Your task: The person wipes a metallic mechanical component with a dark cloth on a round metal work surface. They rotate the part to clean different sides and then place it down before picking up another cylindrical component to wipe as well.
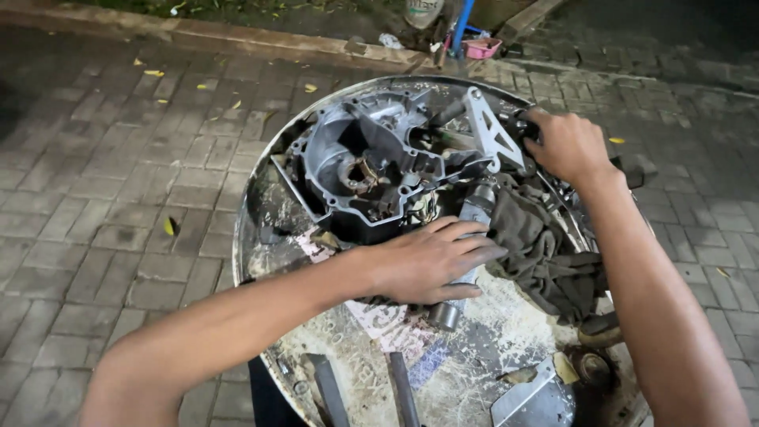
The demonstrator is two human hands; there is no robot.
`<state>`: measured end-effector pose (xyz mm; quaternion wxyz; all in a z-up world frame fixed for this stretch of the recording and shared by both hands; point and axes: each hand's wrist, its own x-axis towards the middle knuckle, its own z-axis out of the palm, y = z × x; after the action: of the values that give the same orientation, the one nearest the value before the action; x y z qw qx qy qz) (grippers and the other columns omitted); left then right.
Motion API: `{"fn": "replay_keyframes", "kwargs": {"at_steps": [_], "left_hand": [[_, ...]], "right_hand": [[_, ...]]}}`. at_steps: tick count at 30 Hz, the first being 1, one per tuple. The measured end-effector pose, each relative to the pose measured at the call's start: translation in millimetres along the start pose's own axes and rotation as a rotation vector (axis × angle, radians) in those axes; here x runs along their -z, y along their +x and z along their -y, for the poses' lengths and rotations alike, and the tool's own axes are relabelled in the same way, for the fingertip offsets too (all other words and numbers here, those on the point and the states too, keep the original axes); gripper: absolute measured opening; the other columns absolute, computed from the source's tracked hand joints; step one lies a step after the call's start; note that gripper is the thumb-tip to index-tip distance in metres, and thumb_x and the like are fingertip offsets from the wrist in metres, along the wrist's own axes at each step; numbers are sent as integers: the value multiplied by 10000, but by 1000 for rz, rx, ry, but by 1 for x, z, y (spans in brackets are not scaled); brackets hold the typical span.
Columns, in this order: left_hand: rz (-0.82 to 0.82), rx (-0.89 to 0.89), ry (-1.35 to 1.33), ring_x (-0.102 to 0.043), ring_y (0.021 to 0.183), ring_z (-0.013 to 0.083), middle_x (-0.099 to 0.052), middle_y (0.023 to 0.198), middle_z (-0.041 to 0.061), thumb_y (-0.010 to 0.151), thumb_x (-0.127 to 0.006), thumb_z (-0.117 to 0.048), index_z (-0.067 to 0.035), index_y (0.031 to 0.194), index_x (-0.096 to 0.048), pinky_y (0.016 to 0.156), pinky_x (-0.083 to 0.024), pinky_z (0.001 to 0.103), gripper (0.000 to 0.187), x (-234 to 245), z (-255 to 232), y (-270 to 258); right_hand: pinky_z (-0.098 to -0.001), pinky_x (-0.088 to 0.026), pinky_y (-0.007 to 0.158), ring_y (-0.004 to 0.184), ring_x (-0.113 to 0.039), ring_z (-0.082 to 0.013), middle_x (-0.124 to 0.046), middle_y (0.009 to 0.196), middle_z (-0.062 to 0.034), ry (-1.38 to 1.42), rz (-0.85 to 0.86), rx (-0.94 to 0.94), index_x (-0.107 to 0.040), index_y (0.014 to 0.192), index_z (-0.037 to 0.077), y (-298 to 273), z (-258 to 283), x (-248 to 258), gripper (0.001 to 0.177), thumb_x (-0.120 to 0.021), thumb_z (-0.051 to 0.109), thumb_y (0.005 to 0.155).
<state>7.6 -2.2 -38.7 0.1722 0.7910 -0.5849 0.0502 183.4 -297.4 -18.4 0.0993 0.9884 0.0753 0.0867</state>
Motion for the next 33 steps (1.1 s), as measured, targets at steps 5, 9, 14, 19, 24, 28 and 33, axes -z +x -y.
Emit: {"fn": "replay_keyframes", "kwargs": {"at_steps": [5, 9, 14, 19, 24, 28, 33], "left_hand": [[-1, -20, 0, -346, 1460, 369, -532, 1410, 200, 1062, -349, -469, 4, 1461, -440, 1196, -267, 576, 625, -5, 2, -1], [42, 4, -8, -336, 1467, 360, -525, 1421, 200, 1056, -363, -460, 1, 1457, -442, 1196, -254, 570, 616, 6, -4, 4], [222, 108, -16, -149, 1531, 328, -268, 1641, 153, 1042, -294, -545, -125, 1610, -147, 1235, -78, 545, 722, -1, 1, 11], [107, 15, -26, -267, 1497, 323, -347, 1606, 180, 1047, -393, -493, -108, 1594, -221, 1238, -142, 514, 691, -4, 3, 10], [-93, 60, -364, -417, 1425, 309, -462, 1515, 159, 1043, -404, -477, -184, 1537, -296, 1184, -329, 537, 584, 20, -11, 10], [-245, 285, -847, -732, 1005, 234, -665, 1074, 75, 991, -369, -524, -160, 1426, -394, 898, -635, 422, 569, 35, -21, 15], [-402, 264, -1001, -696, 732, 180, -629, 871, 67, 968, -378, -601, -82, 1346, -394, 676, -662, 277, 642, 23, -9, 14]], "right_hand": [[-558, -600, 827, 971, -747, -428, -783, 1109, -135, -43, -18, 14, -662, 1325, 275, -10, 1, 1, 402, -655, 375, 936], [-572, -588, 793, 980, -728, -423, -732, 1163, -141, 60, -171, 74, -638, 1258, 158, -20, -9, -2, 330, -682, 312, 970], [-604, -515, 911, 1096, -650, -407, -659, 1264, -256, 608, -242, -71, -591, 1330, 0, -56, 10, 83, 389, -720, 32, 965], [-189, -258, 443, 549, -368, -11, -448, 768, 38, 1508, -315, 86, -538, 1080, 83, -77, -27, 81, 88, -605, 141, 1080], [-184, -325, 393, 488, -442, -41, -484, 635, 98, 2090, -58, 111, -573, 819, 212, -90, -20, 77, 260, -636, 384, 1005], [-196, -560, 480, 647, -669, -157, -707, 922, -130, 2272, 317, 354, -661, 1019, 21, -115, 23, 109, 261, -609, 275, 1049], [-399, -629, 751, 879, -737, -330, -746, 1037, -219, 2236, 536, 516, -642, 1122, -63, -131, 59, 121, 365, -529, 282, 1083]]}}
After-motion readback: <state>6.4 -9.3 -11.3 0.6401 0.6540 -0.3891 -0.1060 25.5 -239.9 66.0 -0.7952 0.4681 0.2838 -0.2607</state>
